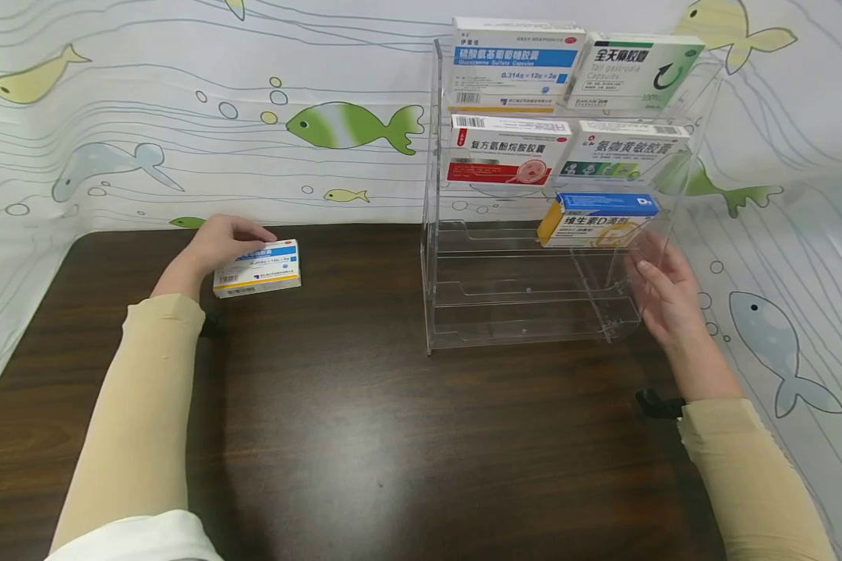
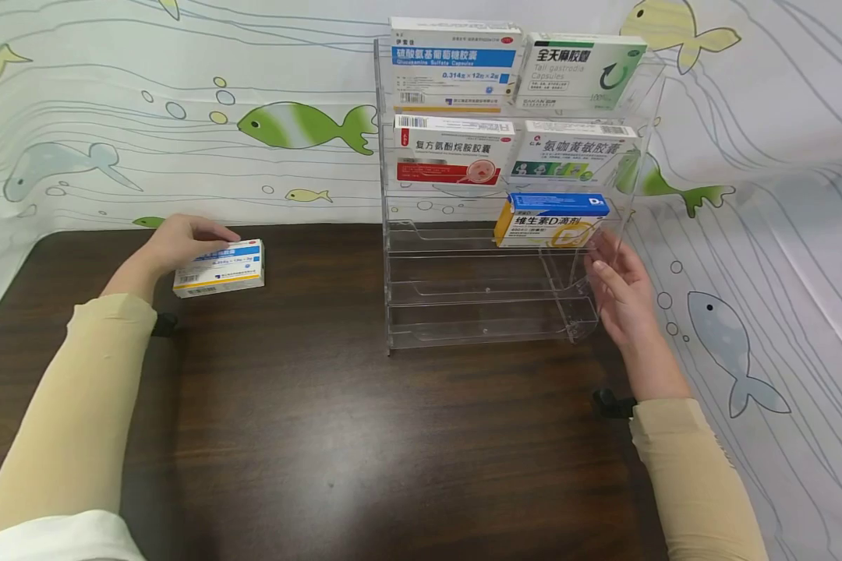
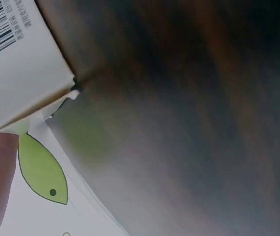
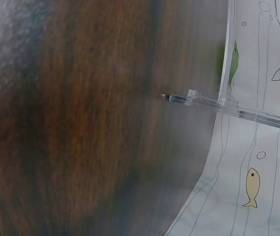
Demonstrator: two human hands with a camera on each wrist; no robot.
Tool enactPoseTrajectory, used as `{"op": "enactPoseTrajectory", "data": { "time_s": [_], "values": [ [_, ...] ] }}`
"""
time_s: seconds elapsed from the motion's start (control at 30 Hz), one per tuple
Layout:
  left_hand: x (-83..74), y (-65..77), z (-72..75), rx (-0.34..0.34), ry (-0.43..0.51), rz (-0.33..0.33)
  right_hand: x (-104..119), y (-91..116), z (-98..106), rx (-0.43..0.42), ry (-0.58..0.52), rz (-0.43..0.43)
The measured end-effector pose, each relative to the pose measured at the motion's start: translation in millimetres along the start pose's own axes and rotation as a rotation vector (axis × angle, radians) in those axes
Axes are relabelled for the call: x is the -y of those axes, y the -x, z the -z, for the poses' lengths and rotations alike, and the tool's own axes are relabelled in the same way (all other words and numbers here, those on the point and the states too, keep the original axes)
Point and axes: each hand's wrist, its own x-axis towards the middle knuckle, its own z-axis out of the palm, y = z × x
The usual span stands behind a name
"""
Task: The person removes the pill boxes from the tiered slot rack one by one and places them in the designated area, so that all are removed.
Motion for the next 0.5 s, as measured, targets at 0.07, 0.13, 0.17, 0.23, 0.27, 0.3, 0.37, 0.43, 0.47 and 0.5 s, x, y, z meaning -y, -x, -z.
{"op": "enactPoseTrajectory", "data": {
  "time_s": [0.07, 0.13, 0.17, 0.23, 0.27, 0.3, 0.37, 0.43, 0.47, 0.5],
  "values": [
    [0.2, -0.3, 0.7, 0.002, -0.004, -0.003, 0.0, 0.1, 0.2, -0.002, -0.005, -0.005],
    [0.2, 0.0, 1.6, 0.0, -0.008, -0.011, 0.2, 0.4, 0.2, -0.003, 0.002, -0.006],
    [-0.1, 0.5, 1.9, -0.001, -0.009, -0.014, 0.2, 0.6, 0.3, -0.004, 0.007, -0.006],
    [0.4, 1.1, 2.2, -0.002, -0.018, -0.024, 0.2, 0.8, 0.3, -0.003, 0.012, -0.006],
    [0.6, 1.6, 2.1, -0.001, -0.022, -0.024, 0.2, 0.9, 0.2, -0.002, 0.011, -0.007],
    [1.0, 2.1, 2.3, 0.002, -0.026, -0.025, 0.2, 1.0, 0.2, -0.002, 0.01, -0.007],
    [2.4, 2.4, 1.7, 0.014, -0.032, -0.015, 0.2, 1.1, 0.1, -0.002, 0.017, -0.006],
    [4.5, 2.3, 1.1, 0.025, -0.036, 0.0, 0.4, 1.2, -0.1, -0.003, 0.017, -0.009],
    [5.4, 2.3, 0.6, 0.029, -0.033, 0.007, 0.5, 1.2, -0.2, -0.005, 0.019, -0.01],
    [6.1, 2.2, 0.2, 0.032, -0.03, 0.012, 0.6, 1.2, -0.2, -0.006, 0.023, -0.012]
  ]
}}
